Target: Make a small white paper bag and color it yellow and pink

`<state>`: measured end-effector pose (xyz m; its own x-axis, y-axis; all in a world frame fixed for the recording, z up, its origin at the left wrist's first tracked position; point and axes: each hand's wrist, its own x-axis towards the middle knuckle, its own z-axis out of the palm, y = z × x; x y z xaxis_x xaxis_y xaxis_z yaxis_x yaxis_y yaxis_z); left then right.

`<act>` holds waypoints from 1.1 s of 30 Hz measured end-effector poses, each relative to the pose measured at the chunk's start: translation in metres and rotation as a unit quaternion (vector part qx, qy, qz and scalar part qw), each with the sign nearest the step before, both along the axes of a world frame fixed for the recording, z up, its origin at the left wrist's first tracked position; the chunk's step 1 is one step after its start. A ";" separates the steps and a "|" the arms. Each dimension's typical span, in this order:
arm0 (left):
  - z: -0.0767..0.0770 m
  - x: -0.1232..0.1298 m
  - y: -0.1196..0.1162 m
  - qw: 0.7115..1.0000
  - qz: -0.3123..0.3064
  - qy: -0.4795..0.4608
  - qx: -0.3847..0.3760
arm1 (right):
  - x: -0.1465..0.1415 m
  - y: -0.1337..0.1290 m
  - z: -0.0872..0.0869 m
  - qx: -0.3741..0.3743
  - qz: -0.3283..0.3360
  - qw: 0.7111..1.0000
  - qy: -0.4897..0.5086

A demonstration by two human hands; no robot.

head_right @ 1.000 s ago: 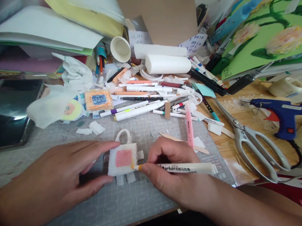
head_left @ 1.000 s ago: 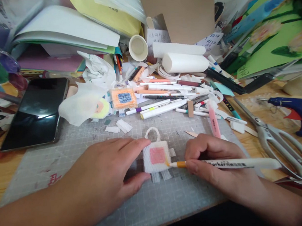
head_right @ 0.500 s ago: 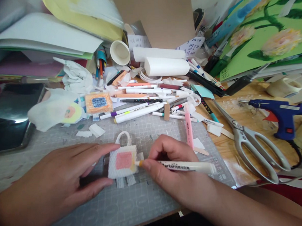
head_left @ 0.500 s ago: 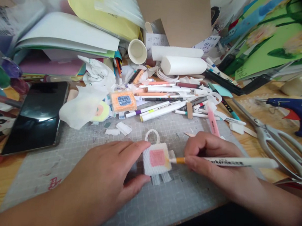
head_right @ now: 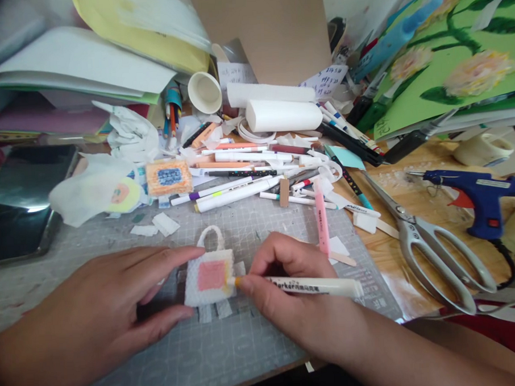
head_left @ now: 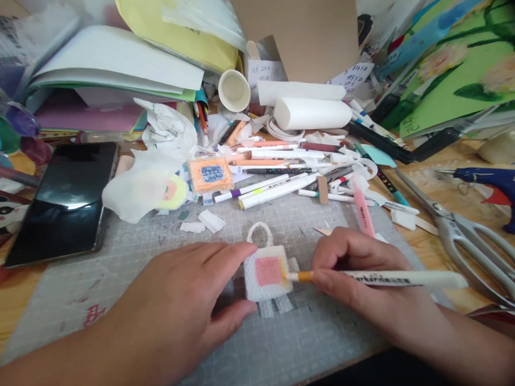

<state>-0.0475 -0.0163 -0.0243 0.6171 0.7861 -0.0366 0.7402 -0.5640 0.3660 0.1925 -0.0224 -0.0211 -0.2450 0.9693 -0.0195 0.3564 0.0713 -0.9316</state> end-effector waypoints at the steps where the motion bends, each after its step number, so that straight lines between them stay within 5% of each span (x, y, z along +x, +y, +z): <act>1: 0.000 0.000 0.000 1.000 -0.001 -0.004 0.003 | 0.000 0.000 0.000 -0.003 0.008 1.000 0.002; 5: -0.001 0.001 0.001 1.000 0.002 -0.001 0.006 | -0.001 0.002 0.000 -0.004 -0.032 0.999 0.003; 10: -0.002 0.002 0.001 1.000 0.013 -0.006 0.004 | 0.001 0.002 -0.001 -0.029 0.026 0.999 0.005; 14: -0.001 0.003 0.000 1.000 0.015 -0.006 0.005 | 0.001 0.000 -0.003 -0.034 -0.040 0.998 0.020; 18: 0.000 0.002 0.001 1.000 0.010 0.004 -0.001 | 0.002 0.000 -0.004 -0.036 0.015 0.999 0.035; 23: 0.002 0.002 0.001 1.000 0.011 0.011 -0.013 | 0.002 0.000 -0.007 -0.044 -0.044 0.997 0.037; 33: 0.000 0.001 0.001 1.000 0.014 0.005 -0.007 | 0.005 -0.002 -0.009 -0.040 -0.019 0.998 0.040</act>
